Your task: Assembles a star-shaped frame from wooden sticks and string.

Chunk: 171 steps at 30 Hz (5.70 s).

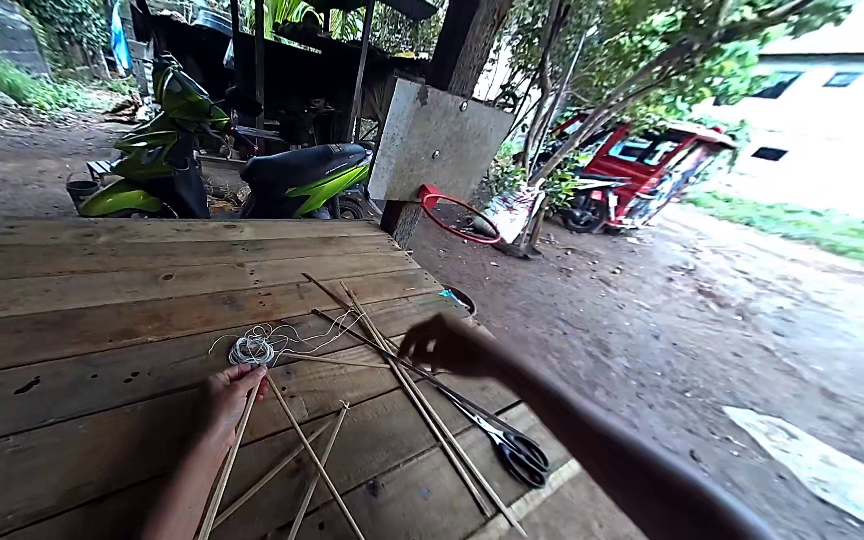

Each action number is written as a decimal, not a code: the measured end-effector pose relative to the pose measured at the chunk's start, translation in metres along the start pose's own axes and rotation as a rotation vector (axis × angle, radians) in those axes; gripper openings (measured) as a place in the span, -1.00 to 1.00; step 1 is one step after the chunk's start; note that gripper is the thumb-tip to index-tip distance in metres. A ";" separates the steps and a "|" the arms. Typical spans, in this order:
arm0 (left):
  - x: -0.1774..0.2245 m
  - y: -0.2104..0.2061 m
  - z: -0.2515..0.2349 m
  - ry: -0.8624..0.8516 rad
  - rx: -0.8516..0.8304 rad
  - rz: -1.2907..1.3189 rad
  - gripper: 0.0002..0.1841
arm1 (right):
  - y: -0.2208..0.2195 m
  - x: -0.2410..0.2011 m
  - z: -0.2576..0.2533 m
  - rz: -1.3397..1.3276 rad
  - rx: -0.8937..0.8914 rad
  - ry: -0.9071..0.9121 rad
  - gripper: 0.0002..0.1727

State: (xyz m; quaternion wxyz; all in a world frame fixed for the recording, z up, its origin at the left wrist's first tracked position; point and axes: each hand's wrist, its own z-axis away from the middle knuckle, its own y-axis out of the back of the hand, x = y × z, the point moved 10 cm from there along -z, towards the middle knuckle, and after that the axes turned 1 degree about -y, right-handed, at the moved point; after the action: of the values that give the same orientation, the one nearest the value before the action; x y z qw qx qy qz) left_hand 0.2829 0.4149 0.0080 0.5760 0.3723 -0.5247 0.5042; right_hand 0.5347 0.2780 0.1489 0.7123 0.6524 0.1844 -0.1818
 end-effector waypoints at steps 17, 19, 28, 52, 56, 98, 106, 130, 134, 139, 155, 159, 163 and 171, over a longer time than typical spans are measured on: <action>0.001 -0.002 0.000 0.019 -0.006 0.023 -0.92 | -0.082 0.102 0.041 0.070 0.196 -0.175 -0.69; 0.002 -0.002 0.000 0.026 -0.012 0.027 -0.92 | -0.080 0.102 0.028 0.078 0.150 -0.157 -0.80; 0.000 -0.004 0.000 0.054 -0.045 0.035 -0.91 | -0.052 0.079 -0.011 0.178 -0.131 -0.174 -0.78; 0.001 -0.008 0.000 0.042 -0.076 0.057 -0.91 | 0.116 -0.133 -0.135 0.335 0.749 0.084 -0.76; 0.006 -0.012 0.003 0.020 -0.093 0.025 -0.84 | -0.021 -0.080 -0.147 0.455 0.153 -0.195 -0.76; 0.020 -0.031 0.008 -0.228 -0.211 0.119 -0.96 | -0.057 -0.094 -0.085 0.089 0.066 0.161 -0.78; 0.025 -0.034 0.014 -0.307 -0.203 -0.035 -0.98 | -0.062 -0.138 -0.089 0.083 0.041 0.474 -0.83; 0.027 -0.028 0.019 -0.325 -0.059 -0.407 -0.86 | -0.116 -0.034 -0.097 -0.189 -0.004 0.111 -0.80; 0.029 -0.027 0.022 -0.336 -0.030 -0.379 -0.87 | -0.127 -0.044 -0.108 -0.168 -0.058 0.147 -0.80; 0.030 -0.025 0.025 -0.348 0.003 -0.326 -0.87 | -0.135 -0.048 -0.124 -0.190 -0.115 0.214 -0.83; 0.026 -0.023 0.022 -0.338 0.011 -0.310 -0.86 | -0.135 -0.062 -0.129 -0.132 -0.214 0.322 -0.83; 0.029 -0.019 0.020 -0.341 0.024 -0.280 -0.87 | -0.118 -0.050 -0.120 -0.196 -0.138 0.323 -0.85; 0.030 -0.016 0.017 -0.354 0.028 -0.247 -0.87 | -0.102 -0.038 -0.107 -0.303 -0.065 0.288 -0.84; 0.026 -0.017 0.014 -0.325 -0.026 -0.182 -0.87 | -0.127 -0.020 -0.108 -1.286 0.031 0.283 -0.84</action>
State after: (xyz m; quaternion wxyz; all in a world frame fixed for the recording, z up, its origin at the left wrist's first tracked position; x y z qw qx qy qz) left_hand 0.2951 0.4030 0.0374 0.5317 0.4871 -0.5817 0.3764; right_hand 0.4514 0.3754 0.0411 0.4211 0.4400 0.6266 -0.4863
